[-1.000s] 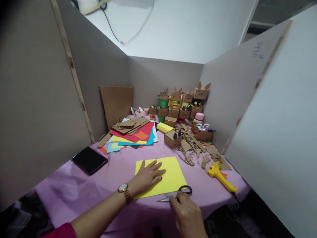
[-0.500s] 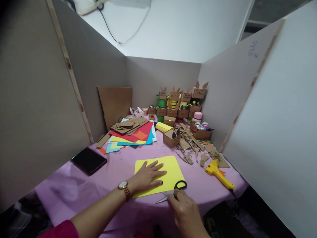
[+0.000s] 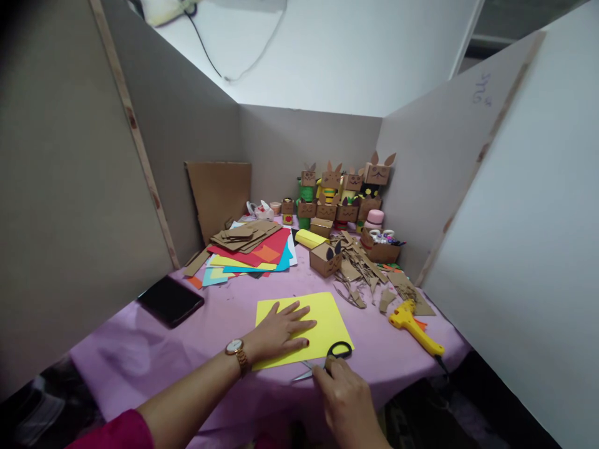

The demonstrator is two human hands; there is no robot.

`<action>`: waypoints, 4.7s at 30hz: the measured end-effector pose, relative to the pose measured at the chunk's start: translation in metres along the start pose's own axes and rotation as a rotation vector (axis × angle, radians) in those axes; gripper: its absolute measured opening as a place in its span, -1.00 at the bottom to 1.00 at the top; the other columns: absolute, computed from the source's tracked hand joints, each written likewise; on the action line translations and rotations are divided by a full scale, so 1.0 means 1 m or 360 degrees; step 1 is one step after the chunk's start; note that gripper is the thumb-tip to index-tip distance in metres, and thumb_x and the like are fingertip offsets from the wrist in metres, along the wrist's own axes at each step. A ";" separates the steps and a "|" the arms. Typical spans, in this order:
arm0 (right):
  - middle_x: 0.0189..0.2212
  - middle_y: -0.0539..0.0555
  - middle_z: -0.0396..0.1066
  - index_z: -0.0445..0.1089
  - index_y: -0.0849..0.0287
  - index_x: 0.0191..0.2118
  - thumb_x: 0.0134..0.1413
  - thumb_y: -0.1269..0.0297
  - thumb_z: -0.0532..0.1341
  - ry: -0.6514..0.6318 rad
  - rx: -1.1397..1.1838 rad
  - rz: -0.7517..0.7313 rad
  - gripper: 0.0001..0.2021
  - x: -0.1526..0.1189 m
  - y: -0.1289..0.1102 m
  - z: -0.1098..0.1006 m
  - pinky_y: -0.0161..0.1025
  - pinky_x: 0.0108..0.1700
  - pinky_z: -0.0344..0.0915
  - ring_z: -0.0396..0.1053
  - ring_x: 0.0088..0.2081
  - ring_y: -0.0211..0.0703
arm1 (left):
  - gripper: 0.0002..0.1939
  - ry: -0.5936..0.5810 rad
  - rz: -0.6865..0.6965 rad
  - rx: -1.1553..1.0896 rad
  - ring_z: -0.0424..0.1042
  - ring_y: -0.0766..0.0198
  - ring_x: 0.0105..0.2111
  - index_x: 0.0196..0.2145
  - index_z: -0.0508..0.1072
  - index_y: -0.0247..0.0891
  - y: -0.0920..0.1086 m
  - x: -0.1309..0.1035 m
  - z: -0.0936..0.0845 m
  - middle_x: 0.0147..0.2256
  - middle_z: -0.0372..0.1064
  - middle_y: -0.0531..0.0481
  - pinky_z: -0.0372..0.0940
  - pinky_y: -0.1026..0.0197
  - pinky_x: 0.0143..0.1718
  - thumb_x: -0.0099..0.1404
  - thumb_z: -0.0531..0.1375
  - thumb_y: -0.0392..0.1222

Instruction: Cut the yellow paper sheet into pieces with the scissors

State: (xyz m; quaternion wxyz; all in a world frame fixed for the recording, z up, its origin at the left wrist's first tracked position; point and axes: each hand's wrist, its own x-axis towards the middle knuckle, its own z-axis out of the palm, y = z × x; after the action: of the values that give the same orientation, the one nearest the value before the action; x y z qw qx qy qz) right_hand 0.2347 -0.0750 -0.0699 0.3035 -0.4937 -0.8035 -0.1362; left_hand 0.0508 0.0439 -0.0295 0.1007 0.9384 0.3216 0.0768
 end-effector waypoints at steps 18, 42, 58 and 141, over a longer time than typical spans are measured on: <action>-0.40 0.09 0.44 0.41 0.10 -0.23 -0.12 0.62 -0.01 0.0096 0.0076 0.0019 -0.60 -0.001 -0.015 0.011 -0.29 -0.36 0.29 0.42 -0.36 -0.10 | -0.47 0.0015 0.0006 0.0006 -0.06 -0.10 0.24 0.16 0.15 0.10 0.002 -0.003 0.000 0.26 0.02 -0.06 -0.11 -0.47 0.07 0.29 -0.10 0.24; -0.38 0.07 0.45 0.42 0.09 -0.22 -0.14 0.62 0.03 0.0080 0.0076 0.0025 -0.60 -0.003 -0.020 0.015 -0.30 -0.34 0.29 0.42 -0.34 -0.12 | -0.51 -0.0018 0.0008 0.0019 -0.01 -0.06 0.24 0.16 0.17 0.04 -0.014 -0.023 -0.011 0.25 0.04 -0.12 -0.07 -0.37 0.10 0.32 -0.09 0.17; -0.39 0.06 0.42 0.41 0.08 -0.20 -0.10 0.62 0.03 0.0053 0.0084 0.0038 -0.61 0.004 -0.033 0.020 -0.31 -0.33 0.25 0.38 -0.34 -0.14 | -0.48 0.0003 -0.0004 -0.0002 -0.05 -0.04 0.25 0.16 0.17 0.04 -0.016 -0.023 -0.006 0.26 0.02 -0.13 -0.12 -0.40 0.10 0.31 -0.10 0.20; -0.27 0.11 0.47 0.45 0.14 -0.16 0.18 0.43 0.06 0.0108 -0.0172 0.0877 -0.77 0.074 0.081 -0.022 -0.18 -0.20 0.32 0.43 -0.22 -0.06 | -0.48 -0.0044 -0.0137 -0.0001 -0.07 -0.06 0.25 0.16 0.17 0.08 -0.012 -0.023 -0.022 0.26 -0.02 -0.08 -0.15 -0.36 0.15 0.31 -0.14 0.20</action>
State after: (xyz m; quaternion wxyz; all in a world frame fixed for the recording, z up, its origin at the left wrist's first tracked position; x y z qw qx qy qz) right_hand 0.2891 0.0049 -0.0130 0.3292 -0.7042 -0.6198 -0.1075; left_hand 0.0213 0.0416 -0.0130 0.1085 0.9245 0.3604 0.0596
